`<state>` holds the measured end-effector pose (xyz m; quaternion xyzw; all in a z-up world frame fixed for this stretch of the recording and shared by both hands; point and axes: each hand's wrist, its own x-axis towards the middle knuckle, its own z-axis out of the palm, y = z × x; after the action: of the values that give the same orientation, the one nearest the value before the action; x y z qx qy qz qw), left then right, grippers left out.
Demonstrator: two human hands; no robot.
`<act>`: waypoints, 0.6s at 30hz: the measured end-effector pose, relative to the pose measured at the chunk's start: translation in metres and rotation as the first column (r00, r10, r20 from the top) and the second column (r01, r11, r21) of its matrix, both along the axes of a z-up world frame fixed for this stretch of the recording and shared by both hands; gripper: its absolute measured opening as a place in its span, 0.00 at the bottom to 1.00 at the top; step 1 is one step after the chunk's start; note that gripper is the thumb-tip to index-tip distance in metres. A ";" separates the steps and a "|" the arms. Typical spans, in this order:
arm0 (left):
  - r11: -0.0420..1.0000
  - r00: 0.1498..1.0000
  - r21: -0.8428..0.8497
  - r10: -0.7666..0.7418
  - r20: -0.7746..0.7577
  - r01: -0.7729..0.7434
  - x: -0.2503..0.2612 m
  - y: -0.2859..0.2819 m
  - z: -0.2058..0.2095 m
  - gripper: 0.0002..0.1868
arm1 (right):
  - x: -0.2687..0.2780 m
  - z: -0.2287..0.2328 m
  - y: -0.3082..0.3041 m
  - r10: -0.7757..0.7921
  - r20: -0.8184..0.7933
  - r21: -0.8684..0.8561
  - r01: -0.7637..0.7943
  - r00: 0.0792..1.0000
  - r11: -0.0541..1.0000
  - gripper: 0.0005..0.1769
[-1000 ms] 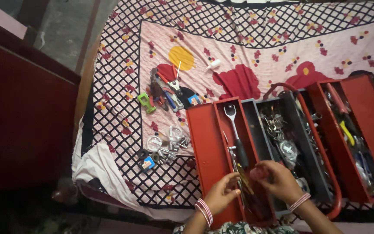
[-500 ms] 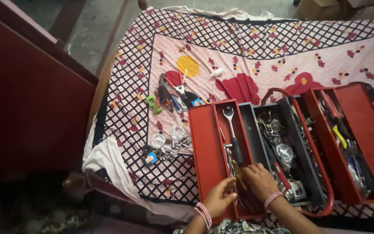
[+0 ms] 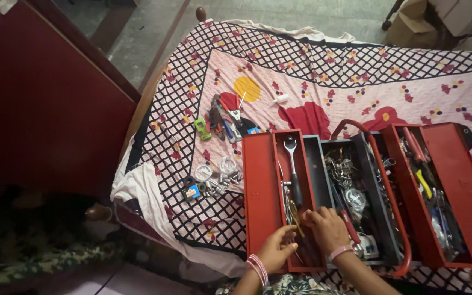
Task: The person empties a red toolbox and reorganizes its contents on a patterned bedsheet. They handle small metal parts, plastic-wrapped items, and tools such as pliers and a wrench, placing them back into the toolbox compartments.
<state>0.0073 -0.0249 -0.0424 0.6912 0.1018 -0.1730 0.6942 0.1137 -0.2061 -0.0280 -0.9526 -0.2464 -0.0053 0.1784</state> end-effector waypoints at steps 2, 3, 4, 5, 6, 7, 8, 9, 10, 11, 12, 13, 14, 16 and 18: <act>1.000 1.000 -0.012 0.006 0.013 -0.006 0.002 -0.006 -0.002 0.29 | 0.004 0.000 0.001 -0.044 -0.028 -0.041 0.043 0.999 0.998 0.13; 1.000 1.000 -0.018 0.008 0.019 -0.008 0.002 -0.008 -0.002 0.29 | 0.006 0.001 0.002 -0.068 -0.042 -0.062 0.065 0.997 0.996 0.15; 1.000 1.000 -0.025 0.012 0.015 -0.011 0.001 -0.010 -0.002 0.29 | 0.007 0.002 0.001 -0.074 -0.056 -0.077 0.070 0.996 0.995 0.16; 0.999 1.000 -0.031 0.016 0.010 -0.016 0.001 -0.011 -0.002 0.28 | 0.009 0.003 0.001 -0.080 -0.071 -0.092 0.073 0.994 0.993 0.18; 0.999 1.000 -0.038 0.020 0.005 -0.020 0.000 -0.011 -0.001 0.28 | 0.008 0.004 -0.001 -0.086 -0.085 -0.108 0.077 0.993 0.991 0.20; 1.000 1.000 -0.024 0.018 0.001 -0.018 -0.001 -0.012 0.000 0.28 | 0.009 0.005 -0.001 -0.074 -0.073 -0.085 0.067 0.995 0.994 0.20; 1.000 1.000 -0.010 0.015 -0.003 -0.015 -0.002 -0.012 0.001 0.28 | 0.009 0.006 -0.001 -0.062 -0.061 -0.062 0.058 0.996 0.996 0.21; 1.000 1.000 0.005 0.013 -0.008 -0.013 -0.003 -0.012 0.001 0.28 | 0.009 0.006 -0.001 -0.050 -0.049 -0.038 0.048 0.998 0.998 0.22; 1.000 1.000 0.013 0.008 0.007 -0.008 -0.003 -0.011 0.001 0.28 | 0.009 0.006 -0.001 -0.061 -0.084 -0.054 0.057 0.995 0.997 0.22; 1.000 1.000 0.022 0.003 0.021 -0.003 -0.003 -0.009 0.001 0.28 | 0.008 0.007 -0.002 -0.073 -0.120 -0.069 0.065 0.990 0.995 0.22; 1.000 0.999 0.031 -0.003 0.035 0.002 -0.004 -0.008 0.001 0.28 | 0.007 0.007 -0.002 -0.086 -0.155 -0.085 0.073 0.984 0.994 0.22; 0.999 1.000 0.035 -0.001 0.028 0.000 -0.004 -0.007 -0.001 0.28 | 0.006 0.007 -0.003 -0.093 -0.169 -0.006 0.093 0.981 0.996 0.26; 0.999 1.000 0.039 0.002 0.021 -0.003 -0.004 -0.005 -0.003 0.28 | 0.003 0.008 -0.006 -0.099 -0.184 0.072 0.114 0.978 0.991 0.30; 1.000 1.000 0.021 0.020 0.003 -0.020 -0.005 -0.003 -0.007 0.28 | -0.003 0.009 -0.012 -0.123 -0.221 0.127 0.154 0.967 0.980 0.34; 0.998 0.998 -0.024 0.054 -0.021 -0.054 -0.005 -0.003 -0.011 0.29 | -0.011 0.009 -0.020 -0.163 -0.262 0.079 0.189 0.951 0.979 0.35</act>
<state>0.0020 -0.0282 -0.0535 0.6778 0.1253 -0.1625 0.7060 0.1029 -0.2258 -0.0189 -0.9530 -0.1350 0.0883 0.2563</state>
